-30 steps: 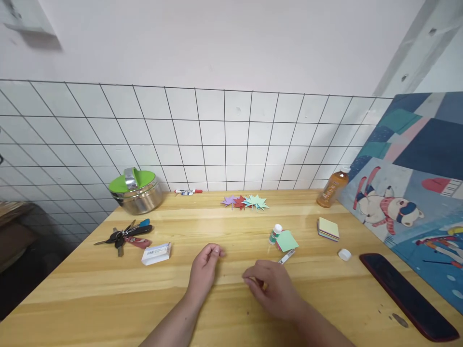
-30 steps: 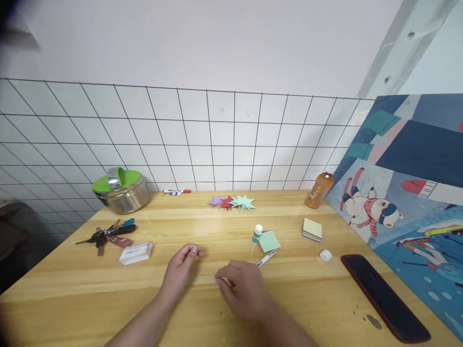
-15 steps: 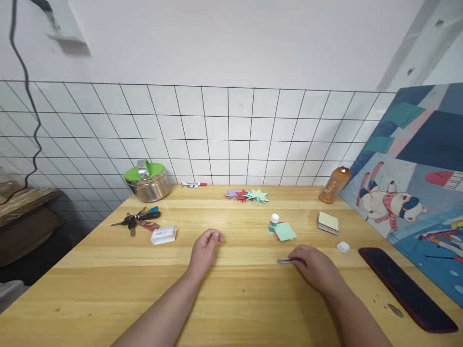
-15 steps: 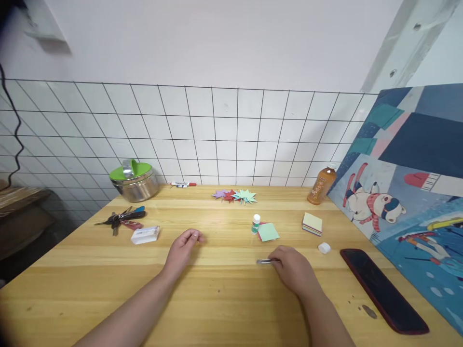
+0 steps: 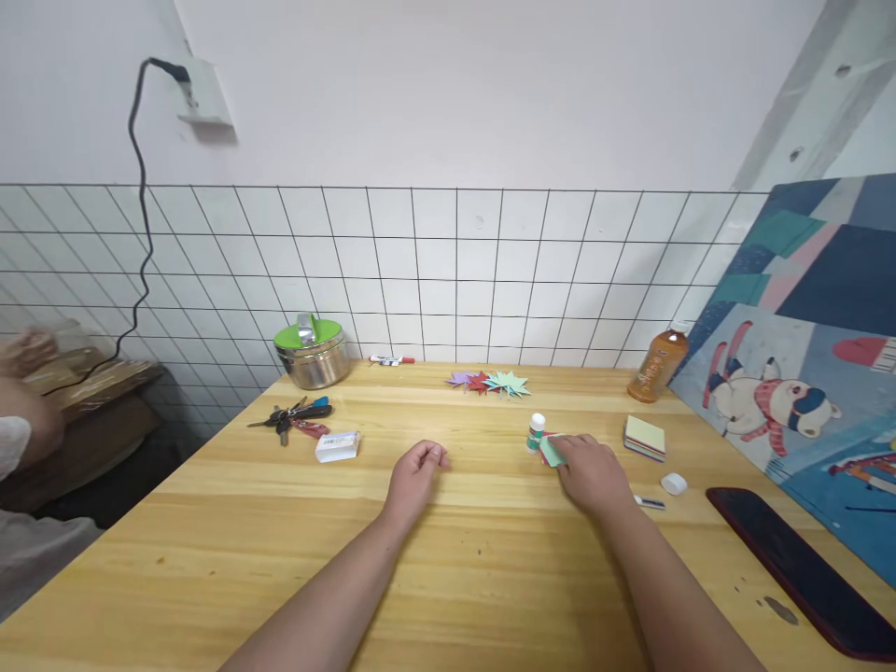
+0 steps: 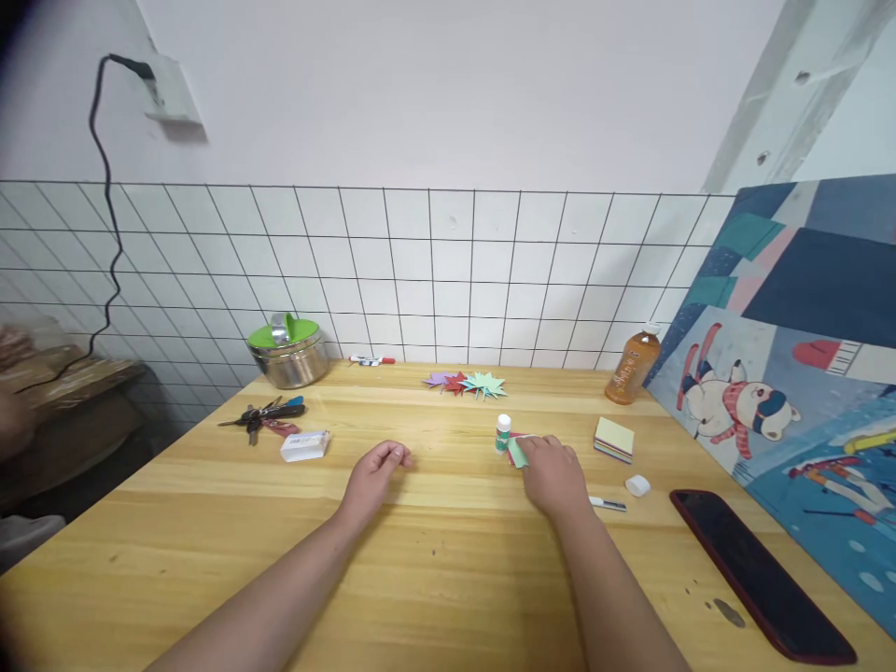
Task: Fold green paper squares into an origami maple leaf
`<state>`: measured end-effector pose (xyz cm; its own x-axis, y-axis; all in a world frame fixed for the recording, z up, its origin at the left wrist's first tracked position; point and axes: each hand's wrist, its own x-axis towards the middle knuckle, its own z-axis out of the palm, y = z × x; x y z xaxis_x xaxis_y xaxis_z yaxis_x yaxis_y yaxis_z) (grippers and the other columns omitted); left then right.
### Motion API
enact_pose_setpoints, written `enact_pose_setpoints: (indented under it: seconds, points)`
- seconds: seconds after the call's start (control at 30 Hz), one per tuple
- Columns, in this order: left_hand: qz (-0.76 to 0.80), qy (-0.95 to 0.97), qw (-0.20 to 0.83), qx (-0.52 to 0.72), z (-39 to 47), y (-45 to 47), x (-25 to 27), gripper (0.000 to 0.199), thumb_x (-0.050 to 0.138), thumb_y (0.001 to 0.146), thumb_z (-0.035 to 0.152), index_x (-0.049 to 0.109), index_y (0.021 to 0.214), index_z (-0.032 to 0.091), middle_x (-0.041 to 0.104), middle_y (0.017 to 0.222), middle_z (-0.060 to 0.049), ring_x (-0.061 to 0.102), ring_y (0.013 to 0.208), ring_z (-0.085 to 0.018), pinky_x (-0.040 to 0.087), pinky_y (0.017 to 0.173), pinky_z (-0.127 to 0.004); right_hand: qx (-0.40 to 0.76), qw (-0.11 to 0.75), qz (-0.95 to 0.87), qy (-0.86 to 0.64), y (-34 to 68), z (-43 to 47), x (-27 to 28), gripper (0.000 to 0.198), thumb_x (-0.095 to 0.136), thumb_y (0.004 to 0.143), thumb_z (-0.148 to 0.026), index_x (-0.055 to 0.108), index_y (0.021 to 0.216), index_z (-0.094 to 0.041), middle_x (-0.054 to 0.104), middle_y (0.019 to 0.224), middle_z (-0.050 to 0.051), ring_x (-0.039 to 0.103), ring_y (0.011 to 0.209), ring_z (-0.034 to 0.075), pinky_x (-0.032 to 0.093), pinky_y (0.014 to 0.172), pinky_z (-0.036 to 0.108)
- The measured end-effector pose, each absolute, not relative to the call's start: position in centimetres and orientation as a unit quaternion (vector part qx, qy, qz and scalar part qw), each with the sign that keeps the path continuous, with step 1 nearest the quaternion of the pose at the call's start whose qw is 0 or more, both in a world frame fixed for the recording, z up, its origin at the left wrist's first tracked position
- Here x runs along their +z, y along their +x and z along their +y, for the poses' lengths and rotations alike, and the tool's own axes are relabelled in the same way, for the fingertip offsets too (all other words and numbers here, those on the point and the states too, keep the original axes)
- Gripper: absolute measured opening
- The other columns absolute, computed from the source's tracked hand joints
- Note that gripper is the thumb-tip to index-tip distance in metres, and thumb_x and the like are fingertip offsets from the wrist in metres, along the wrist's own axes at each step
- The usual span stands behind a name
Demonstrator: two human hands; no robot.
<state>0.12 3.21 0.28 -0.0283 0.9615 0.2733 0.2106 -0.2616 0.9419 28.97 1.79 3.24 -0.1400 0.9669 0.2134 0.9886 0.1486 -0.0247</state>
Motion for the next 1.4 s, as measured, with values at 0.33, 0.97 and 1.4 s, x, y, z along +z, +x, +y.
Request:
enact_pose_setpoints:
  seconds: [0.33,0.97,1.4]
  points:
    - [0.497,0.603,0.351,0.516,3.6,0.2,-0.2,0.026,0.049,0.080,0.039,0.062,0.075,0.018,0.065,0.068,-0.002,0.060,0.072,-0.019,0.043,0.073,-0.029,-0.032,0.254,-0.669,-0.698,32.2,2.4,0.4,0.032,0.041,0.084,-0.035,0.069,0.091,-0.022,0.069,0.097,0.004,0.059,0.089,0.020,0.040,0.075,0.029]
    - [0.489,0.602,0.351,0.526,2.9,0.1,0.0,0.025,0.049,0.080,0.039,0.062,0.075,0.018,0.065,0.069,-0.002,0.060,0.074,-0.019,0.042,0.074,-0.028,0.094,0.388,-0.542,-0.739,32.6,2.6,-0.2,0.039,0.050,0.073,-0.052,0.072,0.085,-0.021,0.071,0.083,0.005,0.062,0.075,0.022,0.042,0.061,0.027]
    - [0.364,0.498,0.712,0.335,-0.7,1.6,5.4,0.065,0.036,0.078,0.066,0.067,0.095,0.011,0.069,0.088,-0.015,0.064,0.075,-0.021,0.049,0.067,-0.031,-0.205,0.457,-0.688,-0.525,27.6,-1.7,4.4,0.021,0.050,0.085,-0.025,0.070,0.092,-0.023,0.067,0.094,0.007,0.060,0.085,0.019,0.044,0.080,0.031]
